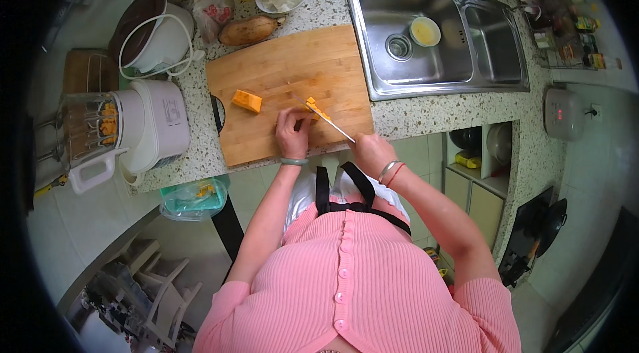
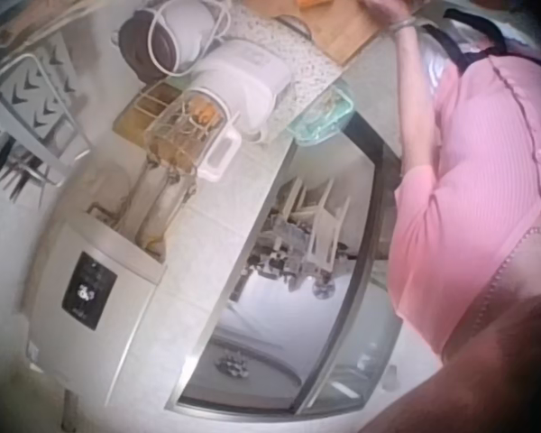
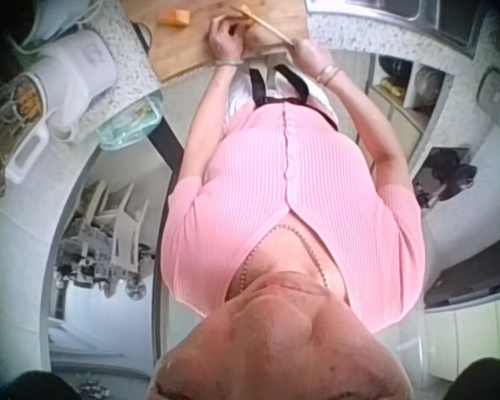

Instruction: The person uses a cleaver to slice and dice a piece of orange pumpkin on a wooden cutting board. They repeatedly cut the pumpkin into small cubes and transfer the diced pieces into a white food processor located to the left of the workspace.

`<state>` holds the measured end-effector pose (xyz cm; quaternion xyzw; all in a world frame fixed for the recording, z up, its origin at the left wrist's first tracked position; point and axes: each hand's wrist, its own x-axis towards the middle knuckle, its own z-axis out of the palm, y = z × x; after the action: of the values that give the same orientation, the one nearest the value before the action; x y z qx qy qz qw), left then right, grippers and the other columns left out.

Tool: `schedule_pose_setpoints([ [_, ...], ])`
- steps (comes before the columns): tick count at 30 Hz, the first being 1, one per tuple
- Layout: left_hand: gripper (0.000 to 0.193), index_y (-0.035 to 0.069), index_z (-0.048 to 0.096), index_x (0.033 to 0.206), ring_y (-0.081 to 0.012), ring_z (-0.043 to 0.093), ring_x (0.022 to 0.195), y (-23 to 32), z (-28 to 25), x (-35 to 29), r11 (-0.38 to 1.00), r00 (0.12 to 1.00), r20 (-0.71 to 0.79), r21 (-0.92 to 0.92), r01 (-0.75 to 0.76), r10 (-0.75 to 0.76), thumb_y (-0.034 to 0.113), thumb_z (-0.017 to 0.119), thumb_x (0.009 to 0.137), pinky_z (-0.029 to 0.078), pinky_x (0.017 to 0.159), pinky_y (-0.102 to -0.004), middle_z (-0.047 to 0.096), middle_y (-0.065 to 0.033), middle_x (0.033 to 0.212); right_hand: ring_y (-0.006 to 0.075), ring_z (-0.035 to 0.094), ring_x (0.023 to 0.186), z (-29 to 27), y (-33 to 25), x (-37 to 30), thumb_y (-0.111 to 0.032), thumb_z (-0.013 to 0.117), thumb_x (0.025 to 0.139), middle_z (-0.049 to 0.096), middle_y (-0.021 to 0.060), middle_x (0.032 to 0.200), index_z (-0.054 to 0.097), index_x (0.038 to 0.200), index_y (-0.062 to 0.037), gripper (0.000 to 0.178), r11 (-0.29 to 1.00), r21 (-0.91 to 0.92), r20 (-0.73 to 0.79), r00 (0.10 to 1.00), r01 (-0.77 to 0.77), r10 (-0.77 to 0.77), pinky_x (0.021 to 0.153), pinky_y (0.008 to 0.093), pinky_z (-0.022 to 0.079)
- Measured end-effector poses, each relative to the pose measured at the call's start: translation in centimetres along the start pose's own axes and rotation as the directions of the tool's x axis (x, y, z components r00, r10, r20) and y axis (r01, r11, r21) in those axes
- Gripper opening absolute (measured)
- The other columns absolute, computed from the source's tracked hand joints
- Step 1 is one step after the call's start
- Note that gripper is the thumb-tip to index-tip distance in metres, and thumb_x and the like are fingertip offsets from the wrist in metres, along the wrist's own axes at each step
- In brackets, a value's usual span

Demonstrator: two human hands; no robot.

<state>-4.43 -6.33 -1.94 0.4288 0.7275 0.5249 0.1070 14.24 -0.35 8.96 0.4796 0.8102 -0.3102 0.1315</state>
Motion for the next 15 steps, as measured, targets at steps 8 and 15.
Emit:
schedule_pose_setpoints([
  [8,0.015,0.003,0.063,0.079,-0.0304,0.059,0.078,0.2,-0.1,0.0,1.000,1.000,0.013,0.010,-0.020,0.020,0.006,0.077,0.076,0.049,0.069,-0.0391,0.060,-0.0119,0.086,0.0455,0.065,0.078,2.9,1.0,2.2,-0.028,0.058,0.091,0.066,0.0268,0.081,0.067,0.082,-0.0001,0.031,0.997,0.075,-0.020,1.000,0.019,-0.017,0.072,0.0521,0.053],
  [15,0.017,0.004,0.062,0.087,-0.0276,0.059,0.076,0.3,-0.1,-0.1,0.997,0.997,0.010,0.009,0.074,-0.074,0.006,0.077,0.078,0.049,0.066,-0.0371,0.059,-0.0109,0.084,0.0453,0.063,0.073,1.2,1.9,3.1,-0.033,0.058,0.093,0.064,0.0259,0.075,0.069,0.078,-0.0028,0.036,0.995,0.086,-0.013,0.999,0.049,-0.048,0.068,0.0529,0.051],
])
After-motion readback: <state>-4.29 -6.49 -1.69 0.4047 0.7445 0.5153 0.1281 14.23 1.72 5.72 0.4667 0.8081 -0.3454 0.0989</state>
